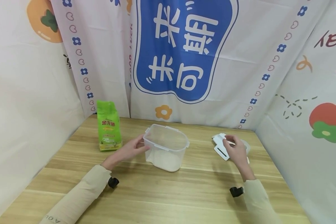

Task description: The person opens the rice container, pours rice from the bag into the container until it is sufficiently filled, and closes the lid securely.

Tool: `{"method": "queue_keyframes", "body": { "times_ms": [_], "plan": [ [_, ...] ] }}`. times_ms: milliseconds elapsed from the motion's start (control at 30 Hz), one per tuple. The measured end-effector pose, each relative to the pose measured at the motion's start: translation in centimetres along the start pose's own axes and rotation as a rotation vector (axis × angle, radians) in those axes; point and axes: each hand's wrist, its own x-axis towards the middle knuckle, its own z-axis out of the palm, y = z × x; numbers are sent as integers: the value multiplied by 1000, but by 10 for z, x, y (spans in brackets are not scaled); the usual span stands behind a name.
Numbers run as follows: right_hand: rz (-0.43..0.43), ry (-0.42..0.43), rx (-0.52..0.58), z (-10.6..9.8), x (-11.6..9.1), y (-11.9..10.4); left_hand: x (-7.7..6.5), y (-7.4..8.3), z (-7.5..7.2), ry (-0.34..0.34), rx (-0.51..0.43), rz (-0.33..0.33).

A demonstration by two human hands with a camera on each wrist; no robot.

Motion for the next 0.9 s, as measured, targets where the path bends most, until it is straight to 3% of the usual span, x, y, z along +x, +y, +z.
{"method": "queue_keyframes", "body": {
  "times_ms": [300, 500, 700, 900],
  "plan": [
    [-70, -198, 268, 37, -15, -32, -11, 12, -21, 4, 8, -40],
    [-81, -384, 336, 59, -28, -46, -18, 20, -36, 35, 6, 37],
    [-125, -534, 343, 75, -36, -60, -27, 26, -51, 113, -4, 119],
    [-156, -609, 349, 89, -38, -67, -39, 26, -68, 195, -21, 200]
  ]
}}
